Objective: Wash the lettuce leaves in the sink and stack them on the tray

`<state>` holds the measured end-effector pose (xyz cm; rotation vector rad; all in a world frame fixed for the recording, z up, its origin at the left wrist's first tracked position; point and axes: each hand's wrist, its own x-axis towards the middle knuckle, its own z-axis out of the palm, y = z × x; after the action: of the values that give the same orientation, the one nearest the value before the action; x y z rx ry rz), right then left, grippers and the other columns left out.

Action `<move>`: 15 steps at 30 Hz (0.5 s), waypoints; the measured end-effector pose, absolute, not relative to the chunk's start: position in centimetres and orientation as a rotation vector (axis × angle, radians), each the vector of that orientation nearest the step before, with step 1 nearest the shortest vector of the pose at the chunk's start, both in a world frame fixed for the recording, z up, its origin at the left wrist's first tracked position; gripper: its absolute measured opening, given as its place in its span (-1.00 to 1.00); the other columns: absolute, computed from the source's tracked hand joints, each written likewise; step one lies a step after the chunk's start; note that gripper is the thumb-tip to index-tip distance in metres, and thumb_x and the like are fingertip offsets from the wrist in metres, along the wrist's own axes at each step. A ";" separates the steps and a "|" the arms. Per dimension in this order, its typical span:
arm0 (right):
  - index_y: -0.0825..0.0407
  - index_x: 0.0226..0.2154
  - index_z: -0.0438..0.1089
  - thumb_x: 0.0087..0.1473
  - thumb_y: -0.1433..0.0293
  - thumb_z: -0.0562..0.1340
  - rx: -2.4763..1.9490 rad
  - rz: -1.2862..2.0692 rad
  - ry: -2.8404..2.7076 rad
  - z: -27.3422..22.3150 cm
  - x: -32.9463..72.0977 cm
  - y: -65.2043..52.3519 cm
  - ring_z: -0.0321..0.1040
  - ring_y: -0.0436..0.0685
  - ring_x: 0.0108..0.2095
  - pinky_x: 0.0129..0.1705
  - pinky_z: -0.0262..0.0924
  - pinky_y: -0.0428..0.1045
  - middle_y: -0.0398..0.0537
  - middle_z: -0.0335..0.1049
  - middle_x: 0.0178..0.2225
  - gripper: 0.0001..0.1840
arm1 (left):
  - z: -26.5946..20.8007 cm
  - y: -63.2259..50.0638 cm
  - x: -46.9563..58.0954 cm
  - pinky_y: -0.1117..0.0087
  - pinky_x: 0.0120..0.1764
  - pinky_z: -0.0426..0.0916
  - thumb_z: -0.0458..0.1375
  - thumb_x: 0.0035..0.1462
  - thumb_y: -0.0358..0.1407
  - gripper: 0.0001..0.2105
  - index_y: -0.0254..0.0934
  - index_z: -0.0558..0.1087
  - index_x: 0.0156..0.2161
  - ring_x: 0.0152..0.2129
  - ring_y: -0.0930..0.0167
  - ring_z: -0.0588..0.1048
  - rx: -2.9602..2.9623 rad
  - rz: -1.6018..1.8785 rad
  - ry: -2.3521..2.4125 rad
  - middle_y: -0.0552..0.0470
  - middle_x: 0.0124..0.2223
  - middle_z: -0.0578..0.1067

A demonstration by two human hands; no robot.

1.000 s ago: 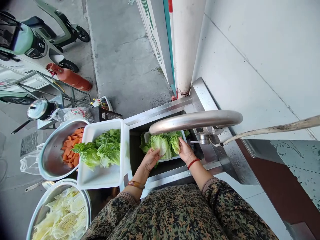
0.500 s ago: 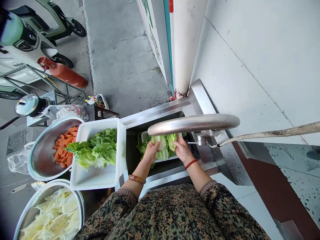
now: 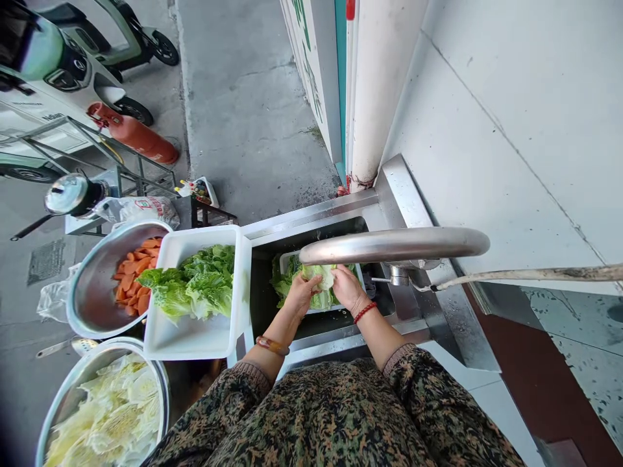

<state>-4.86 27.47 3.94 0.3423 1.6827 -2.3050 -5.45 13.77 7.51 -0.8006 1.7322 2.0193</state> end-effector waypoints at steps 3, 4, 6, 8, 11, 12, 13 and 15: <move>-0.08 -0.21 0.43 0.04 0.28 0.19 0.306 -2.227 1.908 3.7 -4.8 27.7 0.35 0.21 -0.02 0.04 0.27 0.08 -0.06 0.48 -0.20 -0.77 | 7.4 13.7 -5.5 0.37 -0.38 0.38 0.49 -0.29 -0.23 -0.49 -0.29 0.45 -0.18 -0.41 0.34 0.53 -0.799 2.131 1.662 -0.06 -0.26 0.59; -0.08 -0.18 0.43 0.02 0.28 0.23 0.299 -2.161 2.046 3.6 -4.7 27.7 0.34 0.23 -0.01 0.08 0.23 0.09 -0.05 0.48 -0.18 -0.75 | 7.4 13.8 -5.5 0.36 -0.36 0.39 0.49 -0.29 -0.23 -0.49 -0.29 0.45 -0.17 -0.40 0.33 0.54 -0.793 2.172 1.633 -0.06 -0.26 0.59; -0.09 -0.15 0.43 -0.02 0.30 0.28 0.312 -2.020 2.269 3.5 -4.3 27.7 0.36 0.26 -0.05 0.08 0.20 0.12 -0.02 0.48 -0.20 -0.70 | 7.5 14.1 -5.5 0.35 -0.30 0.39 0.49 -0.30 -0.24 -0.50 -0.28 0.45 -0.19 -0.35 0.31 0.56 -0.784 2.231 1.589 -0.05 -0.26 0.60; -0.09 -0.13 0.42 0.00 0.34 0.26 0.297 -1.923 2.374 3.6 -3.8 27.5 0.38 0.26 -0.12 0.02 0.21 0.12 -0.01 0.48 -0.26 -0.70 | 7.5 14.5 -5.5 0.35 -0.25 0.39 0.49 -0.33 -0.25 -0.51 -0.27 0.44 -0.22 -0.31 0.31 0.56 -0.793 2.273 1.560 -0.04 -0.25 0.60; -0.08 -0.16 0.39 0.06 0.42 0.16 0.120 -1.857 2.458 3.9 -3.1 27.2 0.38 0.24 -0.13 -0.02 0.21 0.10 0.01 0.47 -0.23 -0.75 | 7.5 14.9 -5.6 0.36 -0.22 0.40 0.50 -0.33 -0.24 -0.50 -0.28 0.46 -0.21 -0.30 0.32 0.57 -0.784 2.294 1.503 -0.03 -0.26 0.60; -0.07 -0.19 0.38 0.08 0.43 0.14 0.034 -1.842 2.476 4.1 -2.9 27.1 0.38 0.23 -0.14 -0.03 0.21 0.09 0.02 0.47 -0.22 -0.78 | 7.5 15.0 -5.6 0.36 -0.21 0.40 0.50 -0.33 -0.24 -0.49 -0.29 0.46 -0.21 -0.29 0.31 0.57 -0.768 2.289 1.488 -0.03 -0.27 0.60; -0.07 -0.22 0.36 0.08 0.44 0.14 -0.033 -1.825 2.486 4.2 -2.8 27.0 0.38 0.22 -0.16 -0.06 0.21 0.08 0.02 0.46 -0.23 -0.81 | 7.5 15.0 -5.6 0.34 -0.20 0.41 0.51 -0.33 -0.24 -0.49 -0.30 0.47 -0.21 -0.28 0.30 0.58 -0.749 2.283 1.479 -0.04 -0.28 0.60; -0.06 -0.26 0.33 0.05 0.44 0.17 -0.048 -1.796 2.494 4.3 -2.5 26.9 0.38 0.19 -0.24 -0.15 0.22 0.06 -0.04 0.44 -0.32 -0.84 | 7.4 15.2 -5.7 0.31 -0.17 0.41 0.52 -0.36 -0.25 -0.49 -0.32 0.48 -0.24 -0.28 0.28 0.58 -0.729 2.281 1.494 -0.05 -0.31 0.60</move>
<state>-2.50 26.90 4.25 -0.0475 2.4937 -1.7964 -5.70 15.19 7.36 -0.7286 1.4941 2.2807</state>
